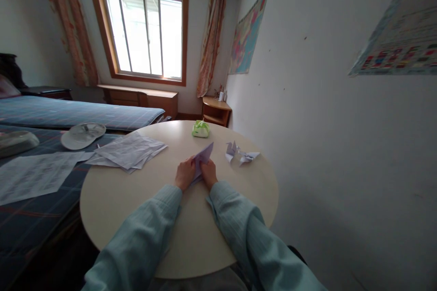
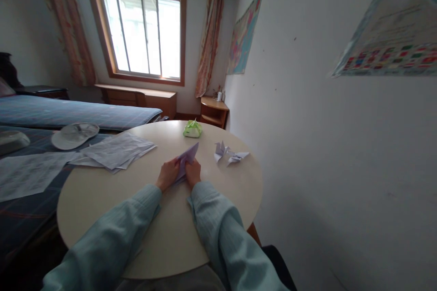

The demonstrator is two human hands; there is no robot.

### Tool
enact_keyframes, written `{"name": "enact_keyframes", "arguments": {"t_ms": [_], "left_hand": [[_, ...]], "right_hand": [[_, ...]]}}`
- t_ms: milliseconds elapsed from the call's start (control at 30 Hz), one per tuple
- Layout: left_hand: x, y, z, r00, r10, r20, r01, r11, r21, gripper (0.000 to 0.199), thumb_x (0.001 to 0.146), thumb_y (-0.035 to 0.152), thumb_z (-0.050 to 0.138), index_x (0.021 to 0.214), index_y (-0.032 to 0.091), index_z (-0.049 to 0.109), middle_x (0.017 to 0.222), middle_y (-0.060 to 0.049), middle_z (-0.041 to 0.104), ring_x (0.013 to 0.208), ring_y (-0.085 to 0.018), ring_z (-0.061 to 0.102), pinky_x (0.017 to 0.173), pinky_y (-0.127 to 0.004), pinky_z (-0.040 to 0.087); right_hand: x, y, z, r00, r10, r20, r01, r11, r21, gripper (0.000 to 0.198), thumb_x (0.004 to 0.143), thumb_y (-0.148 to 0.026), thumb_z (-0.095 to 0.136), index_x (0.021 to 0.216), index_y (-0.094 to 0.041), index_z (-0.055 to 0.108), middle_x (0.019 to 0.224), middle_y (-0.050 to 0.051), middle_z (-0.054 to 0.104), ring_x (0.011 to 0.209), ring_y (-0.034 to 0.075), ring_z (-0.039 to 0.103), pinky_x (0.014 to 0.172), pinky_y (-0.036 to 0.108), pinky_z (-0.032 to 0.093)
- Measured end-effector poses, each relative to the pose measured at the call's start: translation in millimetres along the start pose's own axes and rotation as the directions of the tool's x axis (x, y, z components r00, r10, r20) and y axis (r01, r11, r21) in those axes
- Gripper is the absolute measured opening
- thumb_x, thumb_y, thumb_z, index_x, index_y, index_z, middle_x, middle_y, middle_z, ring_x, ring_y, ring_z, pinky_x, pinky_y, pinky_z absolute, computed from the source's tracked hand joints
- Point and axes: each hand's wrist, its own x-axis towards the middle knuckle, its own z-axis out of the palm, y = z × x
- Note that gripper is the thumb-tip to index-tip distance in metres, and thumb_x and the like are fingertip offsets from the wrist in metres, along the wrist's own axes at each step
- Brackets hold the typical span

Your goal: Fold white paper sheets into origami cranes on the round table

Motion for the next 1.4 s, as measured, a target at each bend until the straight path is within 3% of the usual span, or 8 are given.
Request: {"name": "enact_keyframes", "arguments": {"t_ms": [133,433,700,867,1100,1400], "left_hand": [[4.6,-4.7,2.1,0.999,-0.044,-0.002,0.044,0.998,-0.035,0.034,0.085,0.028,0.031,0.104,0.022,0.058,0.093,-0.006,0.066,0.084,-0.019,0.060,0.072,-0.026,0.043],[2.6,-21.4,5.0,0.994,-0.102,-0.042,0.088,0.963,-0.253,0.033,0.083,0.030,0.033,0.092,0.017,0.062,0.084,-0.007,0.067,0.078,-0.020,0.061,0.067,-0.027,0.044],[5.2,-24.8,3.3,0.965,-0.250,-0.082,0.175,0.844,-0.507,0.033,0.076,0.034,0.039,0.081,0.013,0.063,0.079,-0.007,0.067,0.077,-0.022,0.060,0.064,-0.028,0.044],[6.5,-30.7,7.2,0.953,-0.296,-0.064,0.190,0.749,-0.635,0.039,0.071,0.043,0.042,0.081,0.011,0.062,0.078,-0.008,0.066,0.076,-0.022,0.059,0.060,-0.027,0.044],[10.1,-39.5,13.2,0.937,-0.346,-0.049,0.214,0.680,-0.701,0.045,0.066,0.050,0.046,0.079,0.010,0.062,0.074,-0.009,0.066,0.072,-0.022,0.059,0.057,-0.027,0.043],[12.2,-42.6,17.4,0.936,-0.347,-0.065,0.208,0.691,-0.692,0.041,0.066,0.048,0.047,0.075,0.011,0.063,0.069,-0.007,0.065,0.070,-0.021,0.058,0.057,-0.027,0.043]], "right_hand": [[1.5,-0.3,-1.9,1.000,-0.023,0.013,0.023,1.000,-0.017,0.026,0.075,-0.022,0.035,0.089,-0.017,0.057,0.089,0.006,0.064,0.082,0.015,0.057,0.072,0.023,0.043],[1.7,8.8,-3.9,0.997,-0.054,0.055,0.044,0.986,0.163,0.028,0.072,-0.023,0.037,0.093,-0.018,0.055,0.091,0.005,0.063,0.081,0.015,0.057,0.069,0.022,0.044],[5.8,12.9,-4.7,0.998,-0.025,0.058,0.017,0.990,0.140,0.031,0.073,-0.023,0.039,0.100,-0.020,0.054,0.092,0.004,0.063,0.085,0.016,0.057,0.072,0.025,0.044],[11.3,22.1,1.0,0.998,-0.019,0.061,0.002,0.964,0.266,0.035,0.072,-0.025,0.043,0.106,-0.020,0.052,0.093,0.004,0.064,0.083,0.016,0.058,0.069,0.025,0.046],[15.5,29.6,6.0,0.998,0.009,0.061,-0.031,0.929,0.369,0.035,0.071,-0.025,0.042,0.103,-0.018,0.054,0.093,0.004,0.064,0.081,0.015,0.059,0.067,0.024,0.046],[11.3,26.8,5.0,0.999,-0.037,-0.013,0.039,0.913,0.405,0.027,0.065,-0.020,0.045,0.086,-0.018,0.062,0.082,0.001,0.066,0.078,0.015,0.058,0.069,0.025,0.045]]}}
